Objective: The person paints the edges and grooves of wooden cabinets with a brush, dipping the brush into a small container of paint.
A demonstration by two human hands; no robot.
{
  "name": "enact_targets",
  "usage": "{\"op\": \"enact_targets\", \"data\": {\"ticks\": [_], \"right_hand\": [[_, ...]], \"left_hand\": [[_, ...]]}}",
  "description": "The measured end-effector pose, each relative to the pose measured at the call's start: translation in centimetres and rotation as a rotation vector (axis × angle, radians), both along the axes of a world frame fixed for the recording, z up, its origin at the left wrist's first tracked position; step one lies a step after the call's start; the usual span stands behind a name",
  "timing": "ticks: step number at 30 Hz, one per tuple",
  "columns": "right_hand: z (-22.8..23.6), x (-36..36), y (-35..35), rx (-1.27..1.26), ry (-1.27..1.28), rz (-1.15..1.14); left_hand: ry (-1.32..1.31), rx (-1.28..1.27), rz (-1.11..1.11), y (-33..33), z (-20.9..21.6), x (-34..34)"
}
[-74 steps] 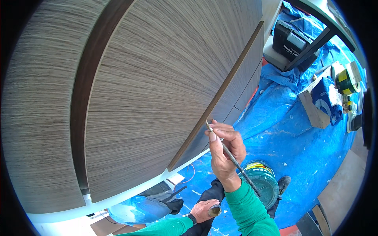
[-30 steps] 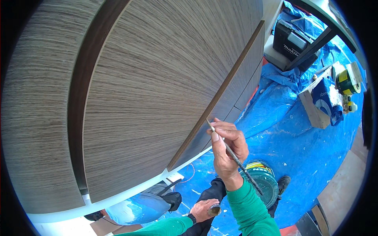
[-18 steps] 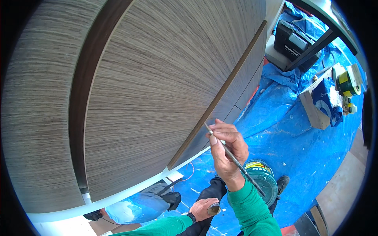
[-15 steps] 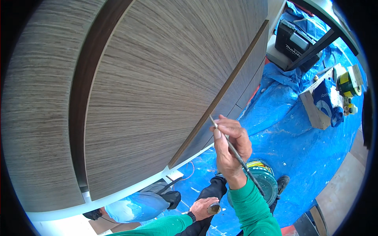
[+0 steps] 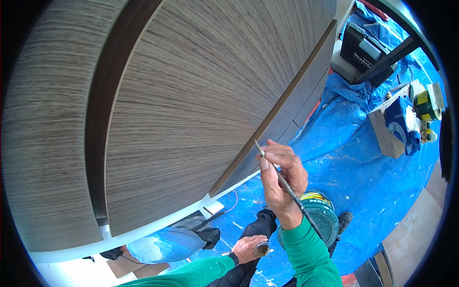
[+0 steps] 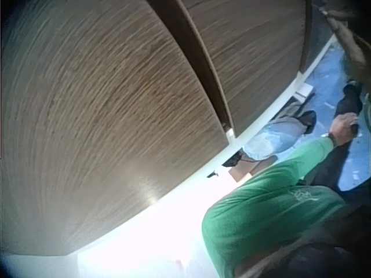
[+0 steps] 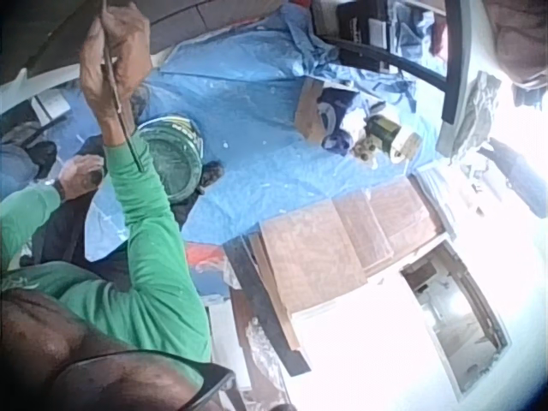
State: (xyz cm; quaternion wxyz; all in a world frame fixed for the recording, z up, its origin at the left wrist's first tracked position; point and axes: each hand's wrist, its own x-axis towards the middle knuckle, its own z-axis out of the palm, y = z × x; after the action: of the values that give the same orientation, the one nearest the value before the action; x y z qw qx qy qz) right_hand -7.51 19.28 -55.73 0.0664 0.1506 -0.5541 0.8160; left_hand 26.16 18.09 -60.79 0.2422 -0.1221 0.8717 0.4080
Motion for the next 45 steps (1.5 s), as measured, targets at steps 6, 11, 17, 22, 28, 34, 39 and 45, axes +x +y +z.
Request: {"op": "enact_targets", "data": {"ticks": [6, 11, 17, 22, 28, 34, 39, 45], "right_hand": [[0.6, 0.4, 0.2, 0.093, 0.054, 0.050], [1.1, 1.7, 0.7, 0.125, 0.121, 0.085], [1.0, 0.8, 0.3, 0.148, 0.093, -0.008], [1.1, 2.7, 0.5, 0.183, 0.145, 0.130], [1.8, 3.1, 0.5, 0.184, 0.199, 0.065], [2.0, 2.9, 0.2, 0.290, 0.222, 0.084], [2.3, 4.9, 0.4, 0.298, 0.254, 0.196], [2.7, 4.0, 0.5, 0.308, 0.237, 0.080]], "left_hand": [[-0.002, -0.019, 0.000, 0.3, 0.3, 0.1], [0.011, -0.007, 0.006, 0.2, 0.0, 0.5], [0.017, -0.006, 0.030, 0.6, 0.2, 0.5], [0.011, 0.000, 0.037, 0.7, 0.0, 1.0], [0.029, -0.004, 0.035, 0.7, -0.4, 1.6], [-0.011, -0.001, 0.036, 0.8, 0.1, 1.1], [-0.042, -0.013, -0.013, 0.6, 0.1, 1.6], [-0.096, 0.010, 0.030, 0.8, 0.5, 1.5]]}}
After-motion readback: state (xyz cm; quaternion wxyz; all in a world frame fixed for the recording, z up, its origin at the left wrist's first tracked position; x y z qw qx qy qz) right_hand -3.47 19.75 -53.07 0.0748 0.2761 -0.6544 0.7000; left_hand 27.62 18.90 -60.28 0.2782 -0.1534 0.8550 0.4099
